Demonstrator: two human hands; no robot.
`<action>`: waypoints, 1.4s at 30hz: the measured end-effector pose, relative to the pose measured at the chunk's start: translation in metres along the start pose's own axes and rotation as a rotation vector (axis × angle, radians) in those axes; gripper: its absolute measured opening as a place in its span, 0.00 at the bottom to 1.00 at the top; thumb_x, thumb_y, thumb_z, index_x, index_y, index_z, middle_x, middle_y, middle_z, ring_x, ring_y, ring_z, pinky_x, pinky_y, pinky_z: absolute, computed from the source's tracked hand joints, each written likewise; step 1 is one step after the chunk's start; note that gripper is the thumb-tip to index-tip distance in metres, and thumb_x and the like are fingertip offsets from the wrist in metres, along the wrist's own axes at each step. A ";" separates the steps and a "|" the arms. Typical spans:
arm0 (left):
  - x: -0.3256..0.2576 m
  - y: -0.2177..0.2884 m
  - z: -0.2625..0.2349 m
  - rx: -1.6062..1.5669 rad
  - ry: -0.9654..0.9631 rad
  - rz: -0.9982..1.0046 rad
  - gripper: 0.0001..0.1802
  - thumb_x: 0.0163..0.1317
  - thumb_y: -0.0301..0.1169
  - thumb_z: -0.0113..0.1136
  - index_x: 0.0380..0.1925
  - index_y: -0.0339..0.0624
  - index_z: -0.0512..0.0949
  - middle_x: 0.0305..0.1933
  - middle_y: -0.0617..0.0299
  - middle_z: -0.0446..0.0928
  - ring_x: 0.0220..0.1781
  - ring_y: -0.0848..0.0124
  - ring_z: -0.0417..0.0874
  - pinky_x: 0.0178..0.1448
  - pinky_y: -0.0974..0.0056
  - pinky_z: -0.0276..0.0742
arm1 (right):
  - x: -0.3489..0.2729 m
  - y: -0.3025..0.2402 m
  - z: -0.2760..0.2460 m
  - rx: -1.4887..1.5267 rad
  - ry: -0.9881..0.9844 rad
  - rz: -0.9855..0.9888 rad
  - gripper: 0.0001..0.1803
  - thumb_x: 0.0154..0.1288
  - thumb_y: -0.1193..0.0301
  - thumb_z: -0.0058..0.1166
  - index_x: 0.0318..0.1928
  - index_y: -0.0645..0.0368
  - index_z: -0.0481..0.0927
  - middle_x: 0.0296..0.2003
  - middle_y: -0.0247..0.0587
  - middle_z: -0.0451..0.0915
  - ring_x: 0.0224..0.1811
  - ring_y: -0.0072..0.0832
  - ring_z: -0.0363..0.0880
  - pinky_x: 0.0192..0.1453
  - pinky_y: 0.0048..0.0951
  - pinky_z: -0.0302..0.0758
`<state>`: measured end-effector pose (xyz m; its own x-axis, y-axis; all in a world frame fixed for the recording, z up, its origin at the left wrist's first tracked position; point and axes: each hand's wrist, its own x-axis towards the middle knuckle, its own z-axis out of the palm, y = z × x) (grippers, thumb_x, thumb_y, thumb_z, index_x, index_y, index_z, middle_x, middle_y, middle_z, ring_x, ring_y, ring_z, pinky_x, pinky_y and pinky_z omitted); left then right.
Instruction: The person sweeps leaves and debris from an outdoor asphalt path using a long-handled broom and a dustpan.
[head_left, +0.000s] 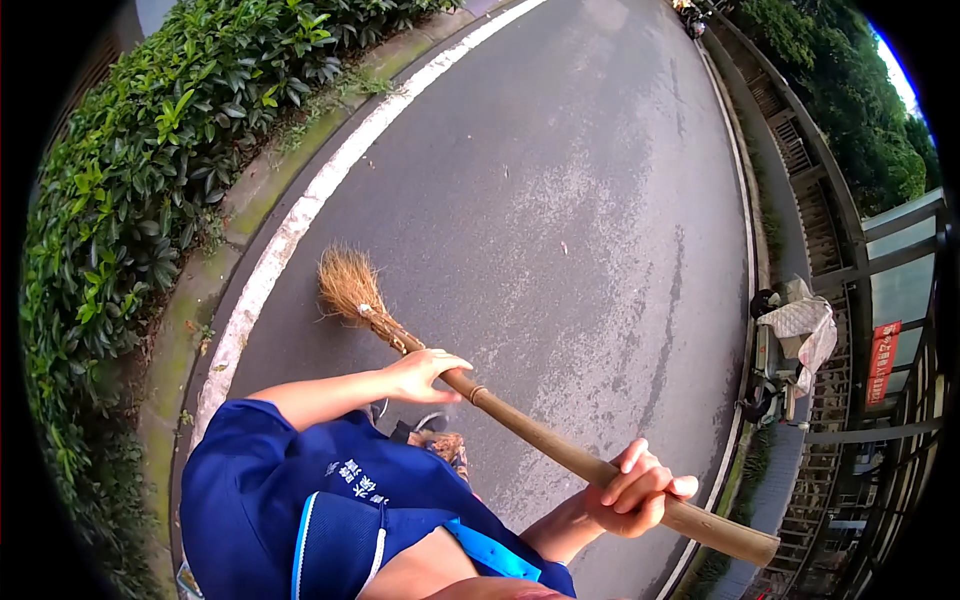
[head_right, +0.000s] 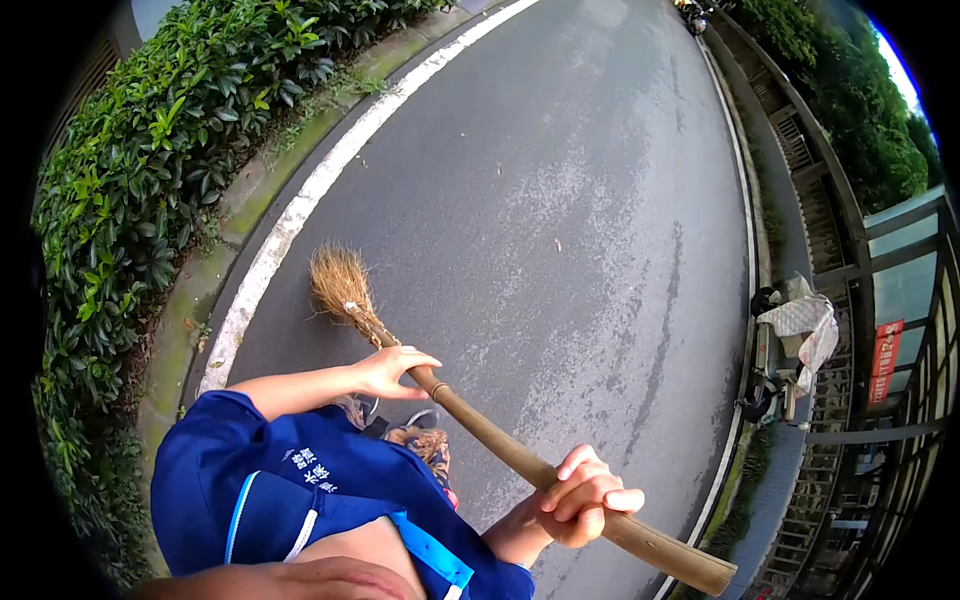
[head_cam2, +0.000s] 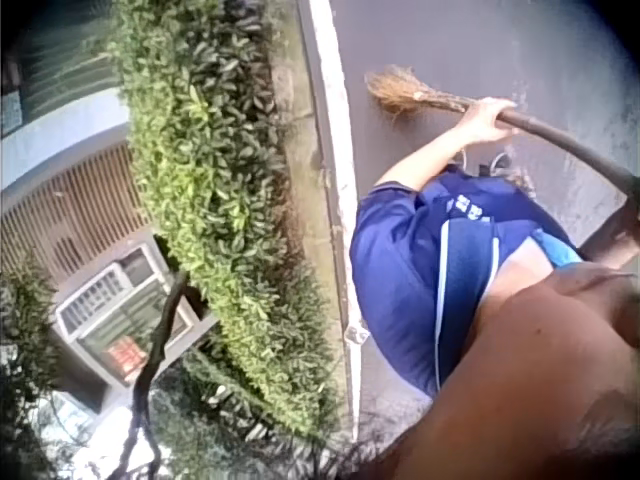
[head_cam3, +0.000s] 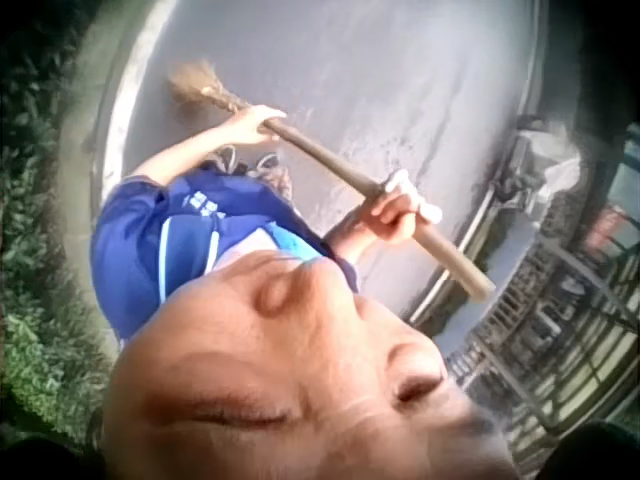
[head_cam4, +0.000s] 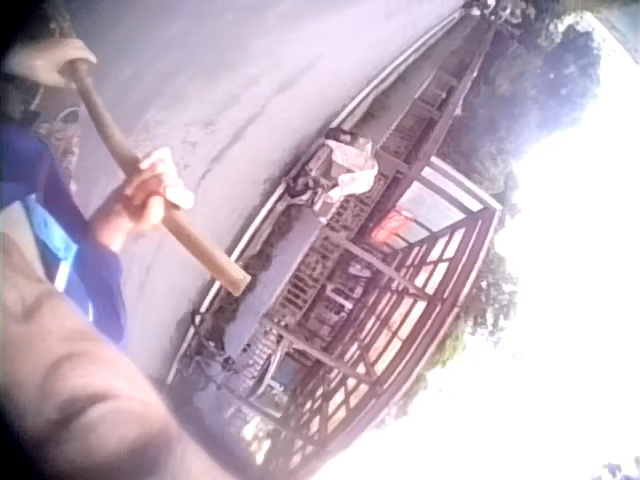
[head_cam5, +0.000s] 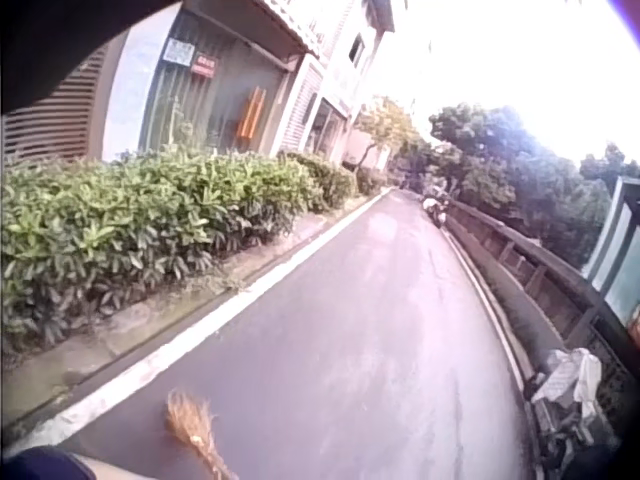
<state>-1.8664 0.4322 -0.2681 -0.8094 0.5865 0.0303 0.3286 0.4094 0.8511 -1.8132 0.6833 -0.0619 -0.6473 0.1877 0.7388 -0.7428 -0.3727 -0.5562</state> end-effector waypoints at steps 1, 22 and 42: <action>0.012 -0.011 0.015 0.010 0.000 -0.048 0.25 0.46 0.36 0.67 0.47 0.45 0.75 0.38 0.54 0.79 0.44 0.57 0.80 0.49 0.54 0.74 | 0.001 0.001 -0.007 0.002 0.038 0.007 0.10 0.61 0.77 0.40 0.44 0.58 0.68 0.07 0.26 0.63 0.07 0.17 0.61 0.30 0.24 0.66; 0.367 0.035 0.119 0.213 -0.519 0.646 0.15 0.45 0.28 0.62 0.34 0.47 0.70 0.21 0.55 0.76 0.28 0.49 0.79 0.32 0.51 0.70 | -0.017 -0.096 -0.118 -0.502 0.474 -0.327 0.08 0.64 0.64 0.45 0.32 0.53 0.67 0.14 0.30 0.66 0.15 0.20 0.65 0.43 0.31 0.61; 0.382 -0.103 0.048 0.385 -0.493 0.292 0.10 0.43 0.26 0.61 0.27 0.48 0.73 0.22 0.58 0.77 0.31 0.53 0.79 0.36 0.51 0.70 | -0.013 0.045 -0.166 -0.489 0.778 0.067 0.06 0.61 0.68 0.48 0.32 0.54 0.67 0.14 0.30 0.64 0.16 0.23 0.65 0.44 0.36 0.67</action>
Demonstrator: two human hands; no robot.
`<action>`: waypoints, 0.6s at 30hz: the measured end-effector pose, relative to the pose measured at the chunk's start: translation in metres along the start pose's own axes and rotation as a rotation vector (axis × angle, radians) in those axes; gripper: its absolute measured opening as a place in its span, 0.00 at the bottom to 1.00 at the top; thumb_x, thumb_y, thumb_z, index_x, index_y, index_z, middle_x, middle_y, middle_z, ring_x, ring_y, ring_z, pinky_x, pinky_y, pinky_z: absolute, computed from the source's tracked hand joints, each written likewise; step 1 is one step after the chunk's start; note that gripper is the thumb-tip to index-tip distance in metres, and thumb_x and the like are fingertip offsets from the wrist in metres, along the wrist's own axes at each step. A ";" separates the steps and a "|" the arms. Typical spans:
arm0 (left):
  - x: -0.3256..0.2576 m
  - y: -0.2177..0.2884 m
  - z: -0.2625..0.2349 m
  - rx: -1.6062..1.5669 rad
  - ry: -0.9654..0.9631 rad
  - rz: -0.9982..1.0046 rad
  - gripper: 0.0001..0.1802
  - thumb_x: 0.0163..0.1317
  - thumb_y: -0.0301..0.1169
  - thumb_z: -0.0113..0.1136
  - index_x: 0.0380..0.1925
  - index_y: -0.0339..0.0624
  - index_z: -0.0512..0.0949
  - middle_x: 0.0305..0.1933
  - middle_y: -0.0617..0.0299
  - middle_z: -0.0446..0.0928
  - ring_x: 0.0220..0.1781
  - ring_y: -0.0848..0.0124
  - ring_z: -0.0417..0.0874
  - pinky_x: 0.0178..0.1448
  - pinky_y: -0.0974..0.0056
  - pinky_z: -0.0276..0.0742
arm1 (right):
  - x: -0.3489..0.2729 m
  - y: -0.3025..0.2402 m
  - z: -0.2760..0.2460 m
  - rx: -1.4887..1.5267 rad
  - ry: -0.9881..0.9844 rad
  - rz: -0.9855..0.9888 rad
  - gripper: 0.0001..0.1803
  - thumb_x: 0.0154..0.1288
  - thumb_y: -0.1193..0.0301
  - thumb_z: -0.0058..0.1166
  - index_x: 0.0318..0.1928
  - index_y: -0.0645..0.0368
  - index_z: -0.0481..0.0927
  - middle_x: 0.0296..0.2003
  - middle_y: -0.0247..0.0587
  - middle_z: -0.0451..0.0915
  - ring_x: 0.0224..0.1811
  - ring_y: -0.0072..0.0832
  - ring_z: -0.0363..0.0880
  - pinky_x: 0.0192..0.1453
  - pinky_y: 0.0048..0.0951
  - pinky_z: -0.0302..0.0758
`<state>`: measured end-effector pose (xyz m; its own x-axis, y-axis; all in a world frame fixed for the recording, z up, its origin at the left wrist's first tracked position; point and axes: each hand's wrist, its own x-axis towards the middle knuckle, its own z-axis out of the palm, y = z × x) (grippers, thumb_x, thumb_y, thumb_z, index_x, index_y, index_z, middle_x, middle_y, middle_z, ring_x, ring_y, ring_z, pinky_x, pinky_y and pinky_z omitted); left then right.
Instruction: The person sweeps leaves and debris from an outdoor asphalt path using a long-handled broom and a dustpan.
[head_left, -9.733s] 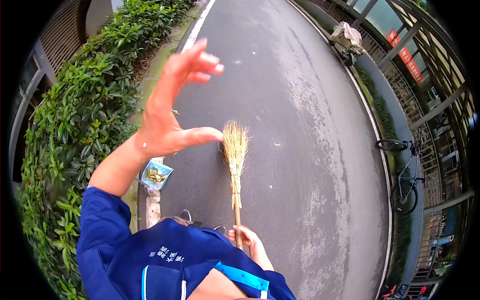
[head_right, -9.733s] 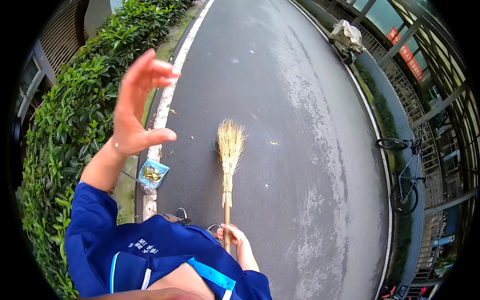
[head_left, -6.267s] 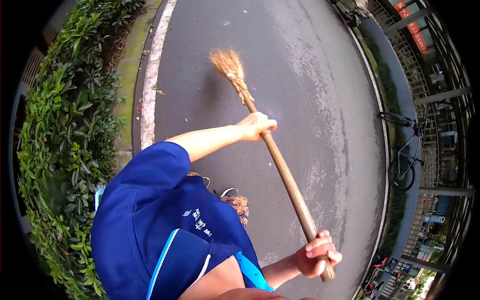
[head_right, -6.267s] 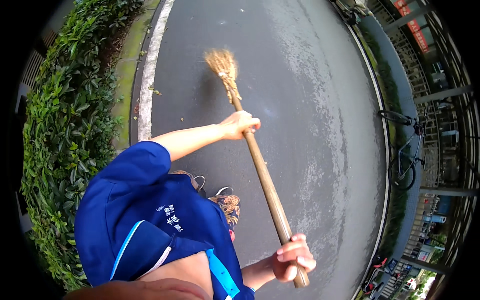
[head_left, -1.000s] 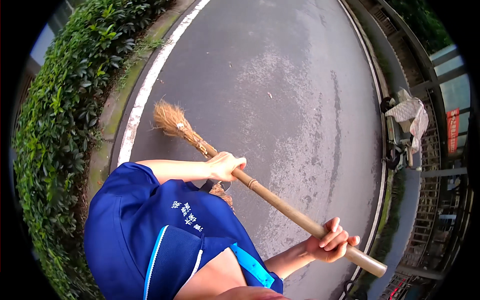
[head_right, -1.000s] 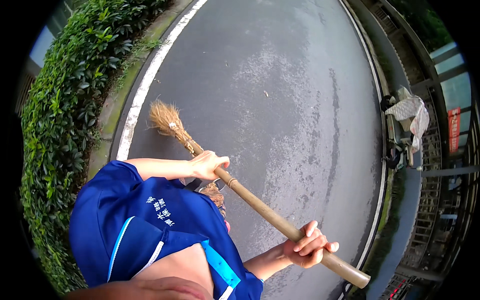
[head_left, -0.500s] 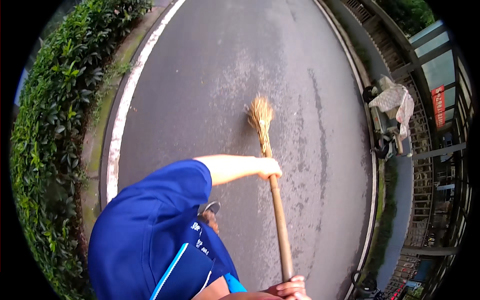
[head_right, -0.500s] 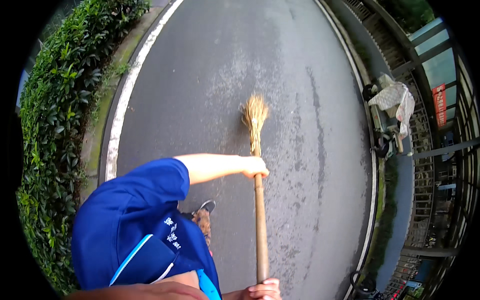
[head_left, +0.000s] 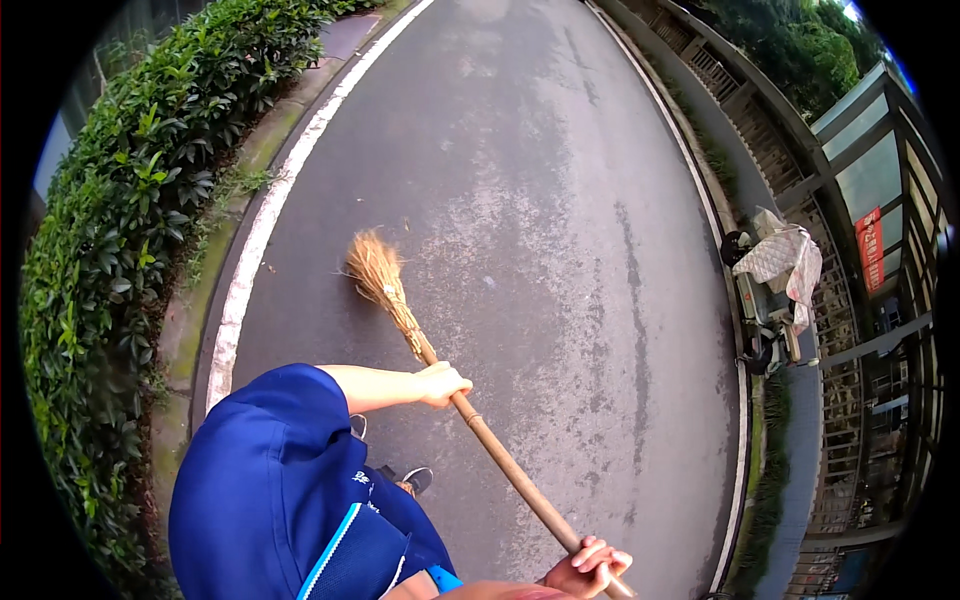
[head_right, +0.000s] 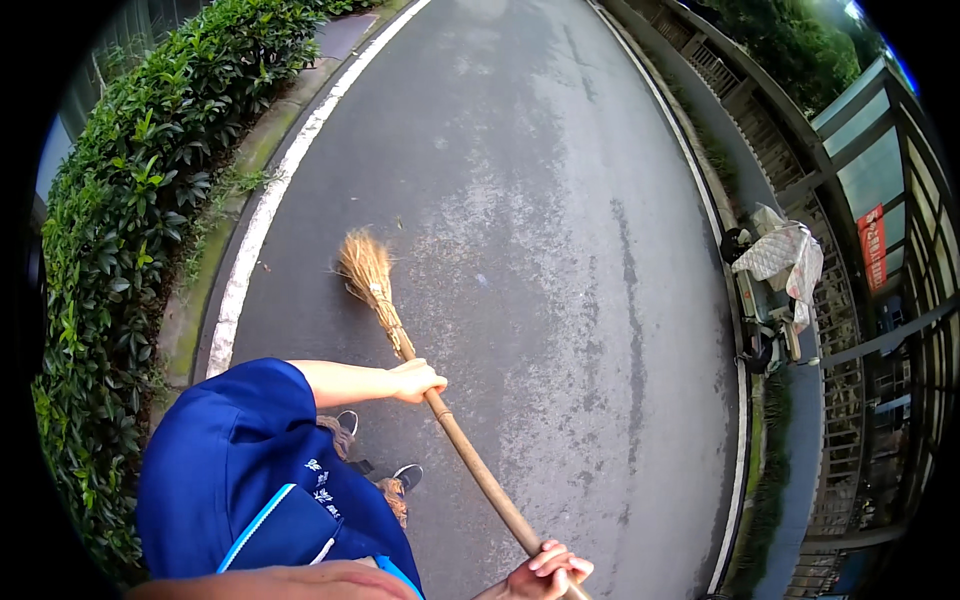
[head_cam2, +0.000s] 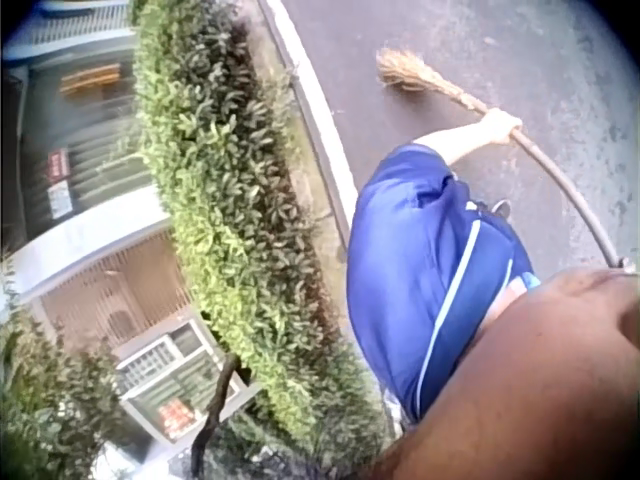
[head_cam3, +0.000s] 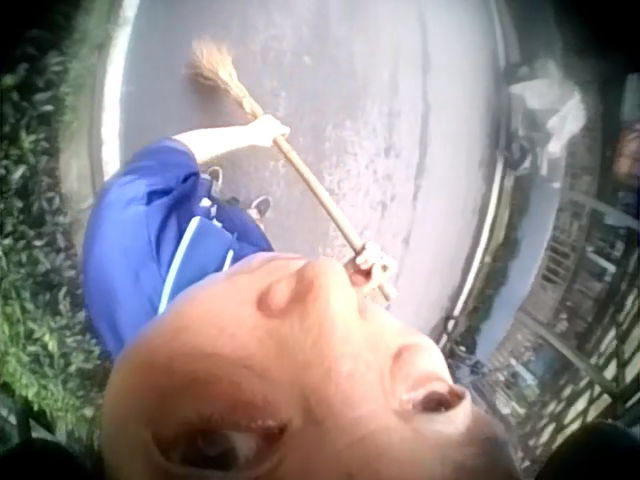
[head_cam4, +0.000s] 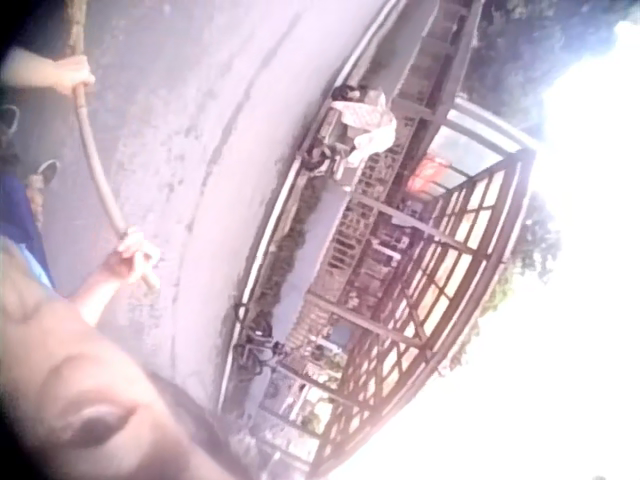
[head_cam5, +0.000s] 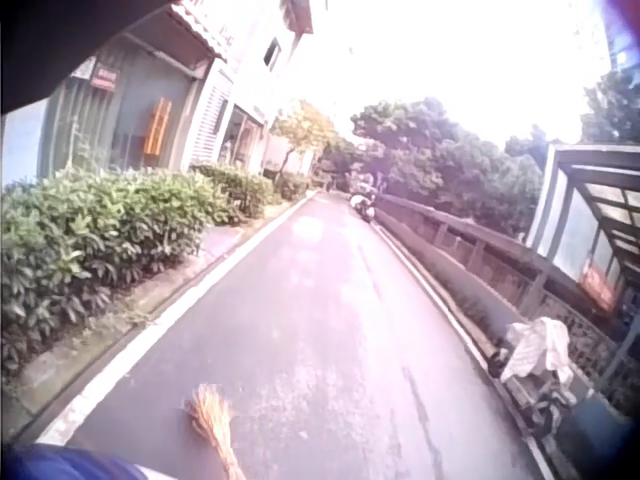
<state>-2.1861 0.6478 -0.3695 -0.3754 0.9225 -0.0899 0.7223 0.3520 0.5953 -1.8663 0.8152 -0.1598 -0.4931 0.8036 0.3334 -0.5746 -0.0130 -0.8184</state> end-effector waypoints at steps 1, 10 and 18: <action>0.001 0.002 -0.007 0.015 0.015 -0.019 0.10 0.43 0.26 0.60 0.28 0.49 0.73 0.23 0.59 0.77 0.31 0.54 0.79 0.38 0.52 0.69 | 0.009 0.004 -0.013 0.050 0.078 0.029 0.06 0.61 0.68 0.48 0.32 0.54 0.68 0.14 0.30 0.64 0.17 0.23 0.65 0.44 0.37 0.67; 0.050 -0.076 -0.045 0.085 0.234 -0.009 0.07 0.46 0.28 0.60 0.24 0.49 0.72 0.26 0.60 0.75 0.35 0.56 0.76 0.39 0.53 0.69 | 0.001 0.044 0.053 -0.056 0.003 -0.005 0.12 0.67 0.61 0.40 0.38 0.56 0.66 0.16 0.31 0.63 0.22 0.24 0.66 0.54 0.42 0.69; -0.022 -0.111 0.001 -0.074 0.339 -0.278 0.10 0.43 0.26 0.63 0.24 0.49 0.72 0.27 0.60 0.74 0.37 0.57 0.77 0.42 0.54 0.70 | 0.010 0.082 0.081 -0.095 -0.274 0.158 0.11 0.63 0.64 0.43 0.40 0.58 0.66 0.11 0.32 0.63 0.20 0.26 0.68 0.52 0.45 0.69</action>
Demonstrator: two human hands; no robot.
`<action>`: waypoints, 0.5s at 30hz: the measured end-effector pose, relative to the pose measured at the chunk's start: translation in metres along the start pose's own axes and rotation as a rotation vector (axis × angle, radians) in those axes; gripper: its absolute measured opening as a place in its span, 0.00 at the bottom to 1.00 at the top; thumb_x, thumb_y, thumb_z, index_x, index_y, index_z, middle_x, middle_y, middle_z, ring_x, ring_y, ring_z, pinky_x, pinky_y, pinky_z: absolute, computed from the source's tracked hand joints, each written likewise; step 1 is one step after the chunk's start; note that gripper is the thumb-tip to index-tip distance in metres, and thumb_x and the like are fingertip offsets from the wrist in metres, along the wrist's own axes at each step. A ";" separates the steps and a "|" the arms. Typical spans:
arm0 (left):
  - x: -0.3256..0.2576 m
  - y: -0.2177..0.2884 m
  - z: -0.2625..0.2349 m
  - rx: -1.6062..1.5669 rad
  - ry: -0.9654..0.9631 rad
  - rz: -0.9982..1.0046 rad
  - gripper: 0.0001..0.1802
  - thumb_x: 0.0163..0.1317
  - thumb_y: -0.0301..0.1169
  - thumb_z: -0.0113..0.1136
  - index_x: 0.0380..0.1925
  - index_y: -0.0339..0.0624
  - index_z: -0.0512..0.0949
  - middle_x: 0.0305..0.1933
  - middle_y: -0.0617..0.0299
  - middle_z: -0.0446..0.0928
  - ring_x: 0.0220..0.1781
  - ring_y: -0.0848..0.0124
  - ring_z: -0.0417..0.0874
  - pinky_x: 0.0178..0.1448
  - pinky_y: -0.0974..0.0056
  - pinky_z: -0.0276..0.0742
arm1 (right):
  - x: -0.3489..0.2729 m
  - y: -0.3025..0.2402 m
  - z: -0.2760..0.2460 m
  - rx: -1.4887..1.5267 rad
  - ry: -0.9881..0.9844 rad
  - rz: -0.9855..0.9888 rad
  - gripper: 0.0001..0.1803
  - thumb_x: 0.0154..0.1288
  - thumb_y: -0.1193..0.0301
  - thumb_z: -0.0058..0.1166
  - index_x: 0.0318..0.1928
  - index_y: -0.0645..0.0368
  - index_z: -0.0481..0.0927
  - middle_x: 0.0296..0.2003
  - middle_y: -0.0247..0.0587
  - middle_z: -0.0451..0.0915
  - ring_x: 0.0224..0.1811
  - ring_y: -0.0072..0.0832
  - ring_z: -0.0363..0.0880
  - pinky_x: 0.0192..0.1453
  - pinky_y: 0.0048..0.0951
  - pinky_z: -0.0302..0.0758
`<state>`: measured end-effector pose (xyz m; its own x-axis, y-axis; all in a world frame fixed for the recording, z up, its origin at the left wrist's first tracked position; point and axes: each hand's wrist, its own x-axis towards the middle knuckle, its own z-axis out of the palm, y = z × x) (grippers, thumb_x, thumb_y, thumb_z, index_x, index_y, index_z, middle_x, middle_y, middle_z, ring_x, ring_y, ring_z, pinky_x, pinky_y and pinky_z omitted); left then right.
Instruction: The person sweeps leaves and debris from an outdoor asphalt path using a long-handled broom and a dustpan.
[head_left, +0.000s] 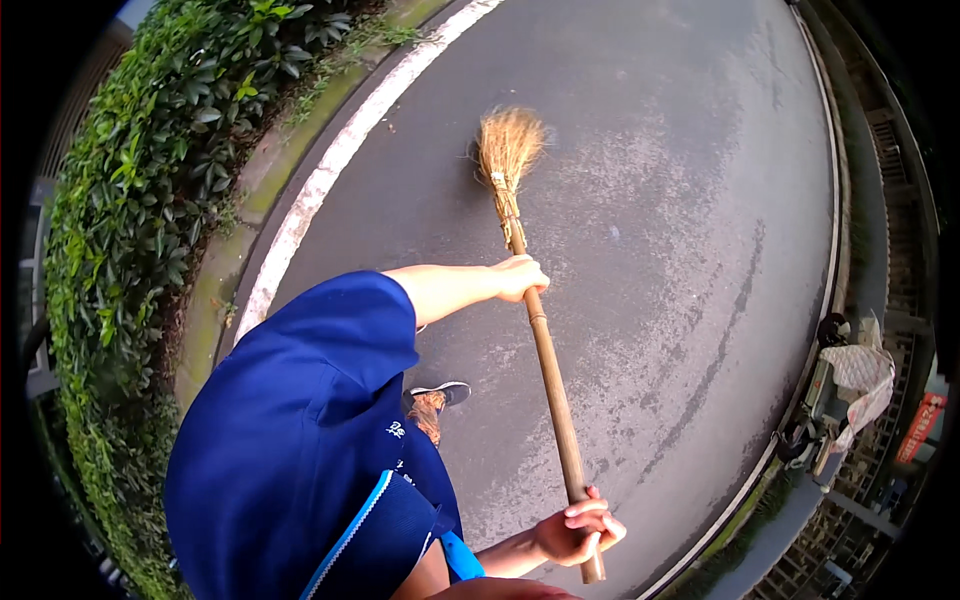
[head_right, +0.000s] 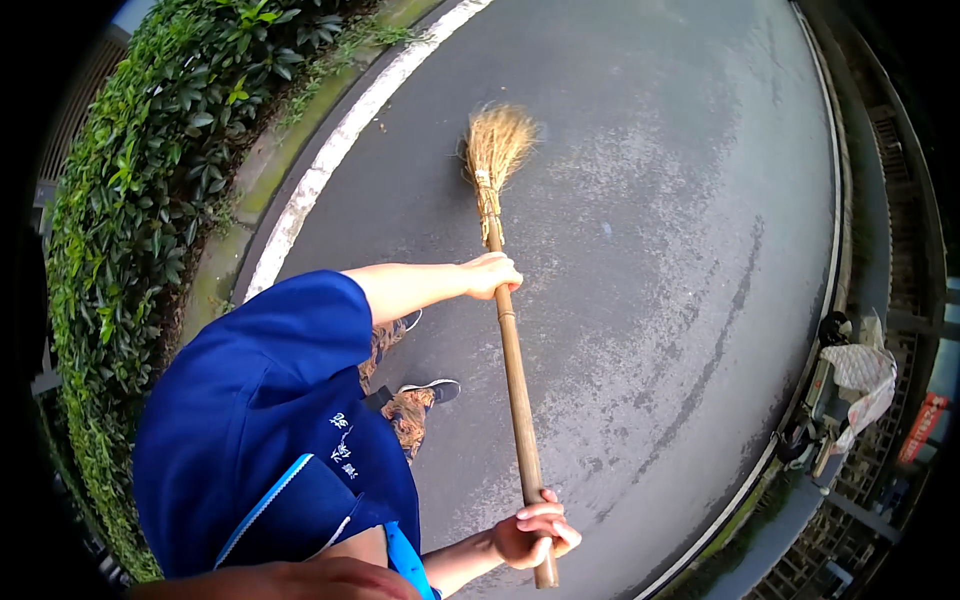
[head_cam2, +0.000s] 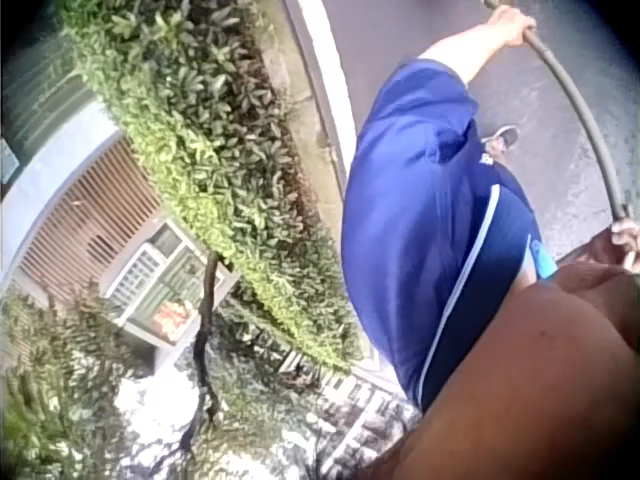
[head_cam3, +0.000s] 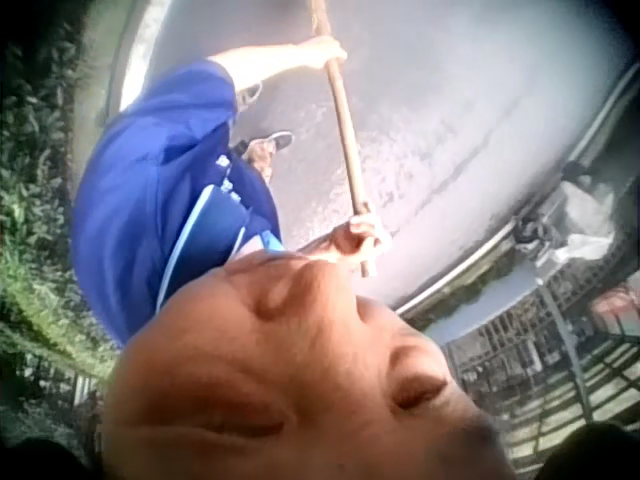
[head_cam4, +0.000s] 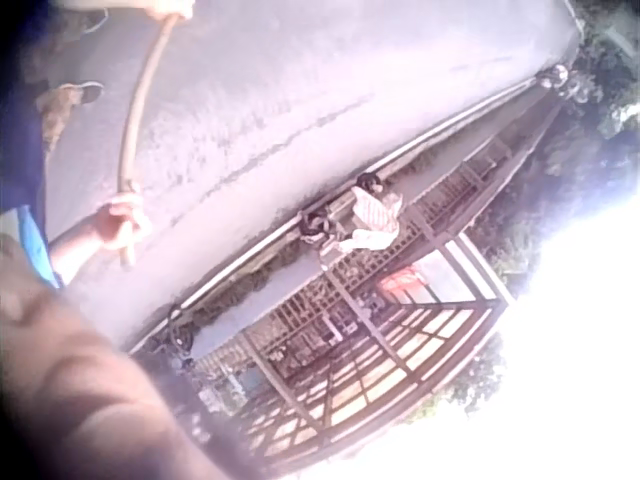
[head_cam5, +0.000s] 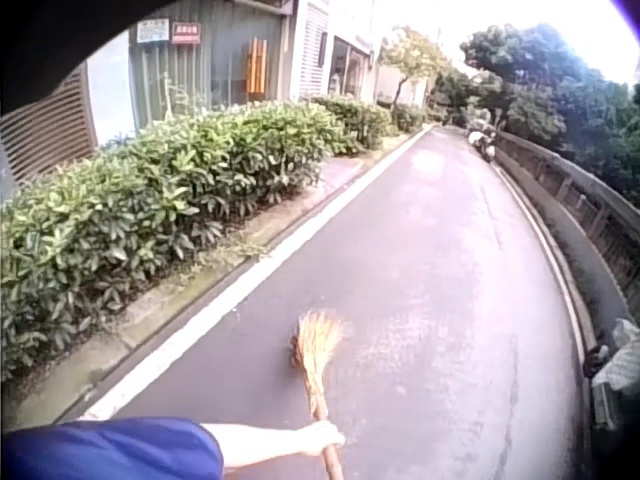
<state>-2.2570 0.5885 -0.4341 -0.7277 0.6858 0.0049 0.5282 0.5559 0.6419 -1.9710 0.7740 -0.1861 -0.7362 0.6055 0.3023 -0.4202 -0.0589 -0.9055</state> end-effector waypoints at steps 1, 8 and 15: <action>-0.013 0.005 -0.001 0.033 -0.051 -0.074 0.11 0.43 0.27 0.64 0.25 0.50 0.71 0.27 0.62 0.73 0.38 0.60 0.76 0.45 0.55 0.68 | 0.007 -0.002 -0.010 0.047 0.020 0.028 0.11 0.62 0.65 0.42 0.41 0.58 0.66 0.10 0.32 0.62 0.19 0.26 0.68 0.51 0.45 0.69; -0.071 0.001 -0.055 0.158 -0.031 -0.185 0.16 0.45 0.25 0.63 0.35 0.51 0.70 0.26 0.64 0.74 0.38 0.65 0.77 0.48 0.58 0.63 | 0.048 0.026 -0.034 0.421 0.077 0.208 0.08 0.62 0.69 0.44 0.37 0.60 0.68 0.13 0.31 0.59 0.19 0.22 0.64 0.51 0.36 0.70; -0.039 -0.103 -0.107 0.211 0.143 -0.224 0.12 0.46 0.26 0.63 0.32 0.51 0.74 0.28 0.63 0.77 0.40 0.62 0.77 0.49 0.58 0.69 | 0.041 0.074 0.080 0.276 -0.138 0.183 0.10 0.59 0.68 0.42 0.38 0.60 0.66 0.13 0.34 0.61 0.25 0.26 0.68 0.62 0.46 0.64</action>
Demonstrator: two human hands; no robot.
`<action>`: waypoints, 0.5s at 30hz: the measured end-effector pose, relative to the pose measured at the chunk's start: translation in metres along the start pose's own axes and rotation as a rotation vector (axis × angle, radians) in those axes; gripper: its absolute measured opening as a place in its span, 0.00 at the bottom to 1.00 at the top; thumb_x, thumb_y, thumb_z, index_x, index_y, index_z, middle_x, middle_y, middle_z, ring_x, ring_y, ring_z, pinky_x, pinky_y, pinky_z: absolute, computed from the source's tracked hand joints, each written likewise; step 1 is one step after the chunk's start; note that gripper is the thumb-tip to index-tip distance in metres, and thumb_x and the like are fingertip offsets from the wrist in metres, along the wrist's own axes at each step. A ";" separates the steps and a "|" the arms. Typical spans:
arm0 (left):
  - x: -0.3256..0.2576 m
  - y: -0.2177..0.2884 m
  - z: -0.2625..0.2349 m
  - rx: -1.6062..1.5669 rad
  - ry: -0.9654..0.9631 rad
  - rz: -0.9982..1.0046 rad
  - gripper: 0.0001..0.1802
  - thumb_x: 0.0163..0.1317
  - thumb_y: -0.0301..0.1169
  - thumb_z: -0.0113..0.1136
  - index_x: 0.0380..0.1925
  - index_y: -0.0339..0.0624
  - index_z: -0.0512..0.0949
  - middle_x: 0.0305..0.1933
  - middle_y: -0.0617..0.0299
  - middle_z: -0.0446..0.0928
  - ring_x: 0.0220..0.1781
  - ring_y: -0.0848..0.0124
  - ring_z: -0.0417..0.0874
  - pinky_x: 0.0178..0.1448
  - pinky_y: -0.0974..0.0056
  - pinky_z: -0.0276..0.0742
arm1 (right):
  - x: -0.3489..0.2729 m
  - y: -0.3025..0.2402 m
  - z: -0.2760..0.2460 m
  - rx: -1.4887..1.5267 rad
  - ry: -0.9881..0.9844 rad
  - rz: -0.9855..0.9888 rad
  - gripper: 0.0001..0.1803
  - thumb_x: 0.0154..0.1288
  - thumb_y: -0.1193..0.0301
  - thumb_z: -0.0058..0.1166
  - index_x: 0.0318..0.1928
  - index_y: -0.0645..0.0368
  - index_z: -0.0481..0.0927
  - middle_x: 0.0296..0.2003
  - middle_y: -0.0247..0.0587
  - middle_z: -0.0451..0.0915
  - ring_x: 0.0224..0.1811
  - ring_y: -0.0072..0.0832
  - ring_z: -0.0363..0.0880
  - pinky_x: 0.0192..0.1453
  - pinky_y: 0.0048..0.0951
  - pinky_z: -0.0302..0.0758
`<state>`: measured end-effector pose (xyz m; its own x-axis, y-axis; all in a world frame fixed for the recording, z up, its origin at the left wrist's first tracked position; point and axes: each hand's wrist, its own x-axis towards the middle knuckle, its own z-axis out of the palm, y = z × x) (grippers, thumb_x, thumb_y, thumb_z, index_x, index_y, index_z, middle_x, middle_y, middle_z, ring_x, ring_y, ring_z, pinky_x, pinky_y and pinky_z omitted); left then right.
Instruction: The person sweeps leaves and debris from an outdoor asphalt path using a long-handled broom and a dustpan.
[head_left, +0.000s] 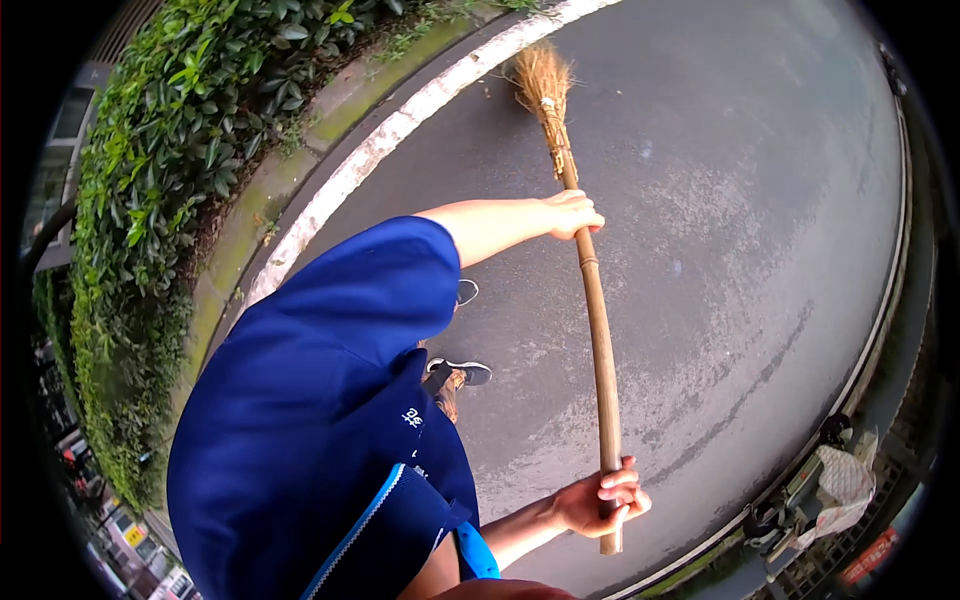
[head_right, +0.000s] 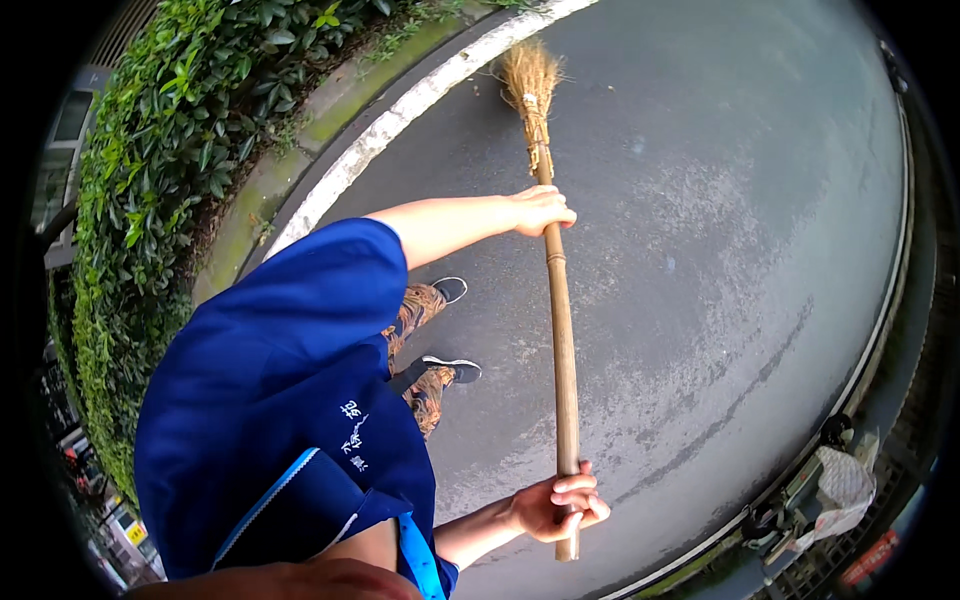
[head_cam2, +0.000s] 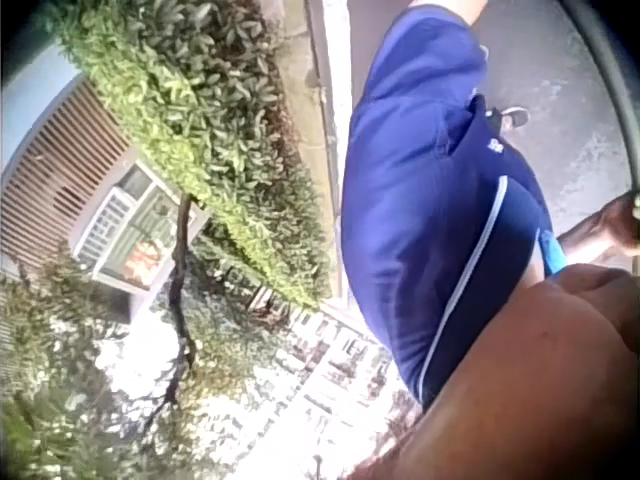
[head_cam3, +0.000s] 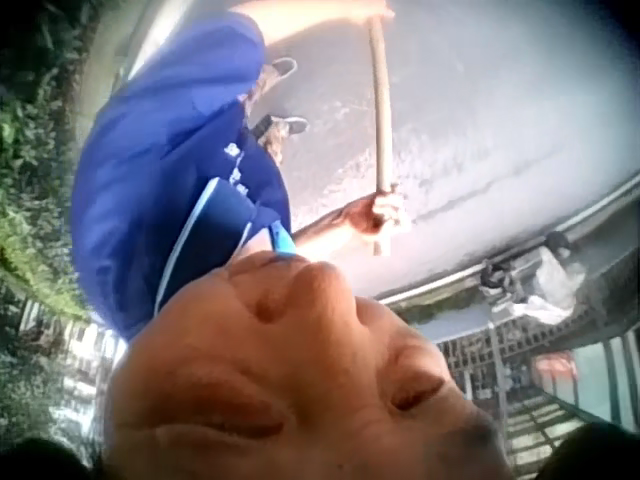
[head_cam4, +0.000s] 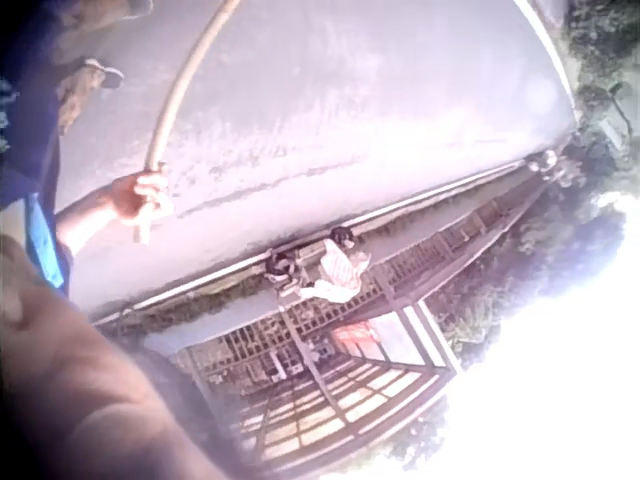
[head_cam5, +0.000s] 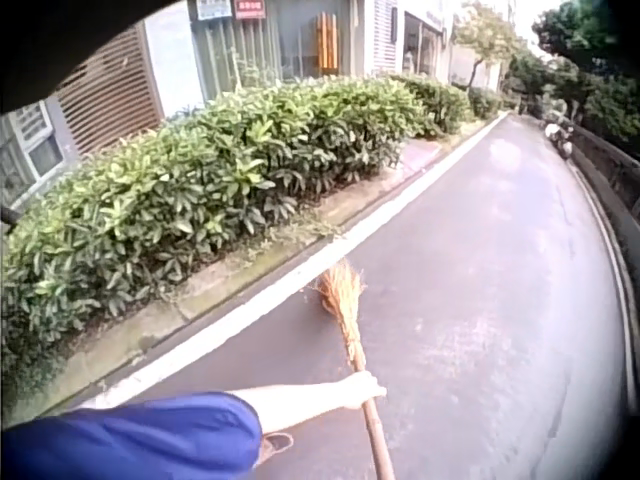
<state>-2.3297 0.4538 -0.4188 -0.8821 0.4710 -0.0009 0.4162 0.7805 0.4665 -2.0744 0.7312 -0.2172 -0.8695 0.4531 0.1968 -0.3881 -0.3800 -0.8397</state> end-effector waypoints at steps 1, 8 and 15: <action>0.002 -0.017 0.004 -0.010 -0.036 -0.034 0.11 0.45 0.26 0.63 0.31 0.51 0.75 0.28 0.63 0.77 0.40 0.61 0.77 0.47 0.58 0.70 | -0.003 0.010 0.013 -0.054 -0.012 -0.010 0.10 0.59 0.68 0.42 0.38 0.60 0.67 0.13 0.33 0.60 0.24 0.26 0.68 0.61 0.47 0.65; -0.139 -0.039 0.043 -0.131 0.167 -0.320 0.12 0.41 0.26 0.64 0.26 0.52 0.72 0.24 0.64 0.73 0.36 0.62 0.76 0.46 0.58 0.69 | 0.014 0.028 0.019 -0.042 -0.246 0.228 0.11 0.58 0.68 0.37 0.39 0.59 0.66 0.10 0.31 0.57 0.20 0.24 0.66 0.53 0.46 0.70; -0.300 0.019 0.046 -0.124 0.177 -0.723 0.10 0.45 0.28 0.64 0.27 0.52 0.73 0.26 0.61 0.74 0.38 0.59 0.76 0.45 0.57 0.68 | 0.016 0.047 0.025 0.134 -0.556 0.460 0.12 0.60 0.66 0.43 0.39 0.62 0.69 0.10 0.32 0.60 0.14 0.24 0.64 0.50 0.44 0.73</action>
<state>-2.0470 0.3467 -0.4501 -0.9528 -0.2223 -0.2070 -0.2983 0.8132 0.4997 -2.1144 0.7007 -0.2409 -0.9664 -0.2382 0.0971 0.0501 -0.5446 -0.8372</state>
